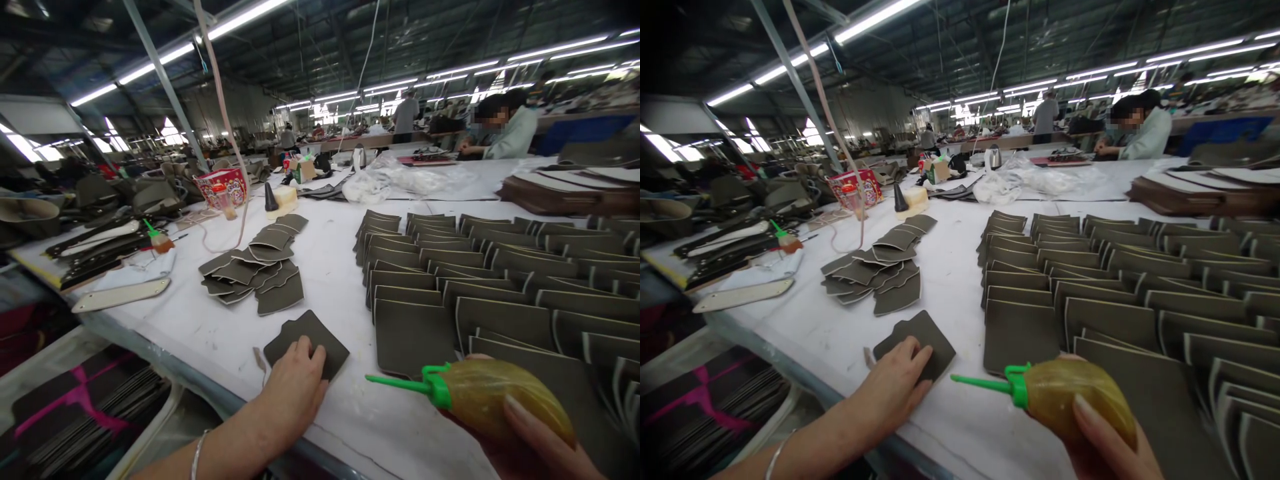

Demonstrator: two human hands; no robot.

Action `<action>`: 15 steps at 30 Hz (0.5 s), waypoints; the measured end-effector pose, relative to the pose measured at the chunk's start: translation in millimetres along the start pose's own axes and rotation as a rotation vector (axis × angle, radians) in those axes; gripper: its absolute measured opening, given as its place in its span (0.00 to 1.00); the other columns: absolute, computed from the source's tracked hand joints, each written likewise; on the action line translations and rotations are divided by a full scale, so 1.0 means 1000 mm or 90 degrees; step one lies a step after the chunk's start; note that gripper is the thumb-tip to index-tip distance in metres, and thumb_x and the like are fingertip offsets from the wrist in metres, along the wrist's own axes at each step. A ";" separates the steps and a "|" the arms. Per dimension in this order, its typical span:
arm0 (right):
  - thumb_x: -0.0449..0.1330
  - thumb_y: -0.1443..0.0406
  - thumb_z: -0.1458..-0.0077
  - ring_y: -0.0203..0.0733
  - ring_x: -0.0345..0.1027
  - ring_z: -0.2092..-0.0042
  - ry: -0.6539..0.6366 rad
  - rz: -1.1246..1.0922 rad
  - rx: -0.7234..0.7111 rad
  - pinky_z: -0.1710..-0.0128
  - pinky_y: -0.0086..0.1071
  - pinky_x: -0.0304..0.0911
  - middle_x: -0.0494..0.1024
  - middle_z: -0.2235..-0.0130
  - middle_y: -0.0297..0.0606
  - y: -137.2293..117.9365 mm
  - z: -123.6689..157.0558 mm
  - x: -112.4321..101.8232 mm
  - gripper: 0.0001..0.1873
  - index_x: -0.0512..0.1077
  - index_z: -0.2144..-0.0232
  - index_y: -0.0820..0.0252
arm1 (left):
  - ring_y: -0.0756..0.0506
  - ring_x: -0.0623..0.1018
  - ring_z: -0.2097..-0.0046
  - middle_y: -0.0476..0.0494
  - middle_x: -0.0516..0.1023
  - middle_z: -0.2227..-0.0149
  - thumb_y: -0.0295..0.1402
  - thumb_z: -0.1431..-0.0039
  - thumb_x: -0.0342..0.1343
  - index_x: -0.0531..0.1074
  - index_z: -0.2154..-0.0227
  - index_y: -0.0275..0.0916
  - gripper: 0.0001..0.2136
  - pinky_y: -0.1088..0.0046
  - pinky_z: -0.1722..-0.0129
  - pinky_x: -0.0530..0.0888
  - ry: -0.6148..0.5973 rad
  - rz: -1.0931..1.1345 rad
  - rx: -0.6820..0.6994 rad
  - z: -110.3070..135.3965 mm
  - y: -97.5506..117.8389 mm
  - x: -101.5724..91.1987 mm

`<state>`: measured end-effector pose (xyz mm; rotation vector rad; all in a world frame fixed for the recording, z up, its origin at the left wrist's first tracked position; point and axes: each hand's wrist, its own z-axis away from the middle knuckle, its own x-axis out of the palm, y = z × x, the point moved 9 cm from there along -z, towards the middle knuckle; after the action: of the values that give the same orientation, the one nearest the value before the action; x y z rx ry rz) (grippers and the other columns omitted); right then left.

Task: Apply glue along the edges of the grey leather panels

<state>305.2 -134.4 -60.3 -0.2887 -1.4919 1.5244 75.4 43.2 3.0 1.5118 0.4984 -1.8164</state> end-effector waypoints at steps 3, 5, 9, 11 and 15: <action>0.71 0.57 0.58 0.63 0.72 0.50 -0.031 0.016 0.027 0.57 0.42 0.74 0.80 0.53 0.45 0.003 -0.002 0.007 0.34 0.71 0.47 0.51 | 0.38 0.72 0.51 0.35 0.69 0.52 0.30 0.43 0.53 0.70 0.50 0.35 0.17 0.61 0.50 0.71 -0.021 -0.013 0.003 0.000 0.001 0.002; 0.71 0.57 0.56 0.62 0.74 0.53 -0.042 0.045 0.006 0.59 0.41 0.75 0.81 0.55 0.45 -0.003 0.000 0.015 0.33 0.70 0.46 0.51 | 0.38 0.72 0.51 0.34 0.69 0.51 0.29 0.45 0.52 0.69 0.49 0.35 0.19 0.61 0.50 0.72 -0.032 -0.022 0.000 -0.001 0.003 0.003; 0.72 0.55 0.61 0.58 0.78 0.61 0.014 0.066 -0.043 0.66 0.34 0.76 0.82 0.60 0.45 -0.018 0.005 0.025 0.31 0.74 0.52 0.54 | 0.35 0.73 0.52 0.31 0.70 0.53 0.28 0.49 0.53 0.71 0.53 0.33 0.19 0.59 0.54 0.73 -0.034 -0.049 -0.007 -0.005 0.009 0.005; 0.72 0.55 0.61 0.57 0.78 0.62 0.016 0.079 -0.058 0.66 0.33 0.76 0.82 0.60 0.44 -0.022 0.006 0.028 0.32 0.73 0.52 0.54 | 0.35 0.74 0.54 0.30 0.71 0.55 0.28 0.50 0.53 0.71 0.55 0.31 0.17 0.59 0.57 0.74 -0.024 -0.066 -0.008 -0.008 0.013 0.005; 0.70 0.55 0.54 0.56 0.78 0.60 -0.066 0.147 -0.098 0.64 0.36 0.76 0.81 0.58 0.43 -0.027 0.005 0.038 0.29 0.70 0.50 0.52 | 0.36 0.77 0.59 0.30 0.74 0.59 0.26 0.48 0.50 0.72 0.57 0.30 0.15 0.60 0.61 0.75 -0.009 -0.086 0.016 -0.019 0.017 0.000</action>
<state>294.1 -114.6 -19.2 -0.4928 -1.7092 1.6278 100.6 45.5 1.2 1.5118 0.5862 -1.9422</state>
